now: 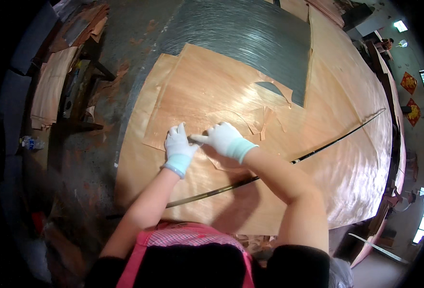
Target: The person applies adhesive tape to sheets of wood veneer on a large work table, cuts the sheets with a knife, and then moves the large wooden board to another area.
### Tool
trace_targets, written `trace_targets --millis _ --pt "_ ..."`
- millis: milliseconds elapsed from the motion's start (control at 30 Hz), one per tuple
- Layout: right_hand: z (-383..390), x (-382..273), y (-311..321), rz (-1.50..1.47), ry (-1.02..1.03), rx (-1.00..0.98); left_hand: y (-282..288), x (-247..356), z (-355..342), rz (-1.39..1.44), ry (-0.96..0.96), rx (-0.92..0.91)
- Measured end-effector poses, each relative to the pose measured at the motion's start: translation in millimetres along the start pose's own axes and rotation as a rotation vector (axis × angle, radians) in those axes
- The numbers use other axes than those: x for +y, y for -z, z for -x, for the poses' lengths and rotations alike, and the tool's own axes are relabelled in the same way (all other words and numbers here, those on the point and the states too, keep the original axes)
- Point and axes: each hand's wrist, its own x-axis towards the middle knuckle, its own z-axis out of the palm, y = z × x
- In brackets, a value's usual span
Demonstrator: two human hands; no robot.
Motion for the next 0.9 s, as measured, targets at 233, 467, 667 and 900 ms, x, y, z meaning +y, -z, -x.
trace_targets --millis 233,467,667,900 --pt "36.1 -3.2 -20.0 0.100 -0.141 -0.174 3.7 -5.2 1.0 0.045 0.009 -0.003" --pt "102.6 -55.7 -77.6 -0.239 -0.650 -0.248 2.7 -1.9 -0.6 0.052 -0.003 -0.020" --pt "105.7 -39.3 -56.7 -0.473 -0.441 0.675 0.4 -6.2 1.1 0.049 -0.033 0.036" --pt "46.4 -46.5 -49.5 -0.436 -0.414 0.224 4.2 -3.5 1.5 0.028 -0.022 -0.001"
